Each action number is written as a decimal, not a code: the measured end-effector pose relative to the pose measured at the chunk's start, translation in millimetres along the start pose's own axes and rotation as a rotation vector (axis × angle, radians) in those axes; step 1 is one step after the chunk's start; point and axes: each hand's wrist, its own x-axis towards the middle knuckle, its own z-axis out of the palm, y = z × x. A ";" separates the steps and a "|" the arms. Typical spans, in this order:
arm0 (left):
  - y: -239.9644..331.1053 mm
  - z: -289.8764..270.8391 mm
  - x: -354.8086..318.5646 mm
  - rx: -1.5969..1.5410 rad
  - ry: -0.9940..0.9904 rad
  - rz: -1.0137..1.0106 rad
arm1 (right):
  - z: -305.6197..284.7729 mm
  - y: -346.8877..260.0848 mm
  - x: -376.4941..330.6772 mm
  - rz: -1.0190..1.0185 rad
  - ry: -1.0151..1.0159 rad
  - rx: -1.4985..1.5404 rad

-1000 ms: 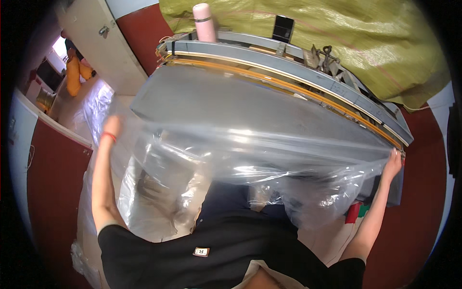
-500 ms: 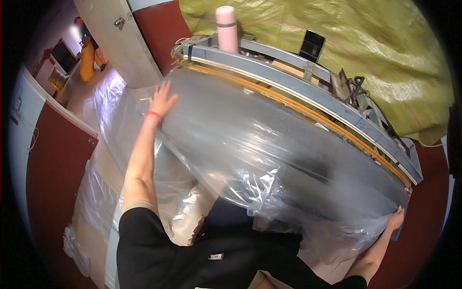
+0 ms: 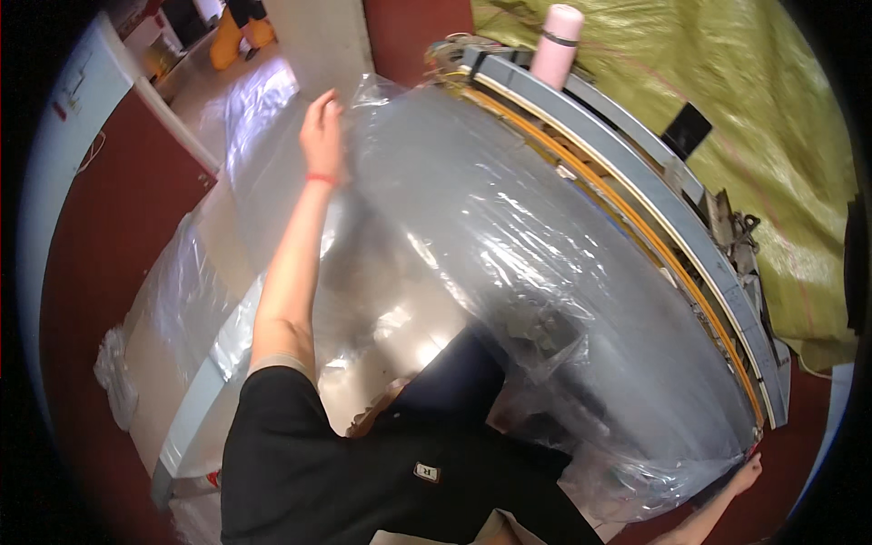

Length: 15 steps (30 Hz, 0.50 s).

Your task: Wrapping and sealing a large machine component with a plastic sheet using a heat sealer.

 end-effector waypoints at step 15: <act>-9.5 -249.9 -109.0 0.863 0.084 -0.504 | 1.8 -265.1 -93.2 -0.773 -0.307 0.612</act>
